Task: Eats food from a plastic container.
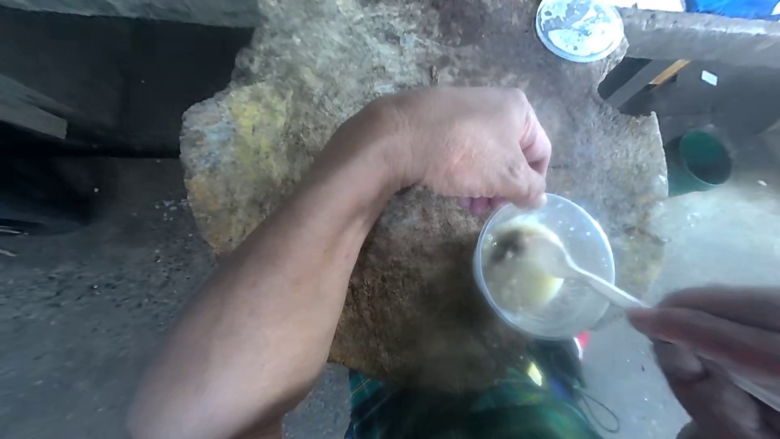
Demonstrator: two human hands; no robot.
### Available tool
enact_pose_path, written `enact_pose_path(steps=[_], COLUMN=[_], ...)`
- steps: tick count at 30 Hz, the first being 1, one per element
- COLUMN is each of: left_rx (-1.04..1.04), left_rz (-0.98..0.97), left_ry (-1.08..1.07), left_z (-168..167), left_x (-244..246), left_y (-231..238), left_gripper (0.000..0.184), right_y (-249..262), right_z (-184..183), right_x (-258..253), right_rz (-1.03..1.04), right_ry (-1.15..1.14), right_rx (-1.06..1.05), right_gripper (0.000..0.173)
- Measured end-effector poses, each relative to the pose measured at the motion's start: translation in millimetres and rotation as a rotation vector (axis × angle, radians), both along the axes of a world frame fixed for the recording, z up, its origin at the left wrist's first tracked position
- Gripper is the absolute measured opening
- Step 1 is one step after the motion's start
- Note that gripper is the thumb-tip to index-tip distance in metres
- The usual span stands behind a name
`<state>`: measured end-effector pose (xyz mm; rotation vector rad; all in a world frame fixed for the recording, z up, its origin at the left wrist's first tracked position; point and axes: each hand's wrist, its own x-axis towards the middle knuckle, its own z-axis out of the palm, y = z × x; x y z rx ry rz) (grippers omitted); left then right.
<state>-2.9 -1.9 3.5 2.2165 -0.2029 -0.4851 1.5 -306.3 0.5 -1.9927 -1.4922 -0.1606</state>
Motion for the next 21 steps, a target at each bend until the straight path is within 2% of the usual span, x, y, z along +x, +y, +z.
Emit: enact_pose_path(steps=[3, 9, 14, 17, 21], left_rx=[-0.001, 0.017, 0.011, 0.005, 0.005], left_rz=[0.002, 0.015, 0.025, 0.025, 0.019], left_ry=[-0.004, 0.013, 0.009, 0.003, -0.011], left_z=[1, 3, 3, 3, 2], left_x=[0, 0, -1, -2, -1], left_y=[-1, 0, -2, -2, -2], left_gripper=[0.018, 0.017, 0.017, 0.018, 0.018], right_y=[3, -9, -11, -8, -10], right_z=[-9, 9, 5, 2, -7], right_x=[8, 5, 6, 9, 22], right_rz=[0.108, -0.035, -0.026, 0.0, 0.0], right_ry=[-0.056, -0.134, -0.095, -0.033, 0.187], right_rx=[-0.037, -0.106, -0.108, -0.11, -0.055], right_gripper=[0.017, 0.025, 0.026, 0.024, 0.025])
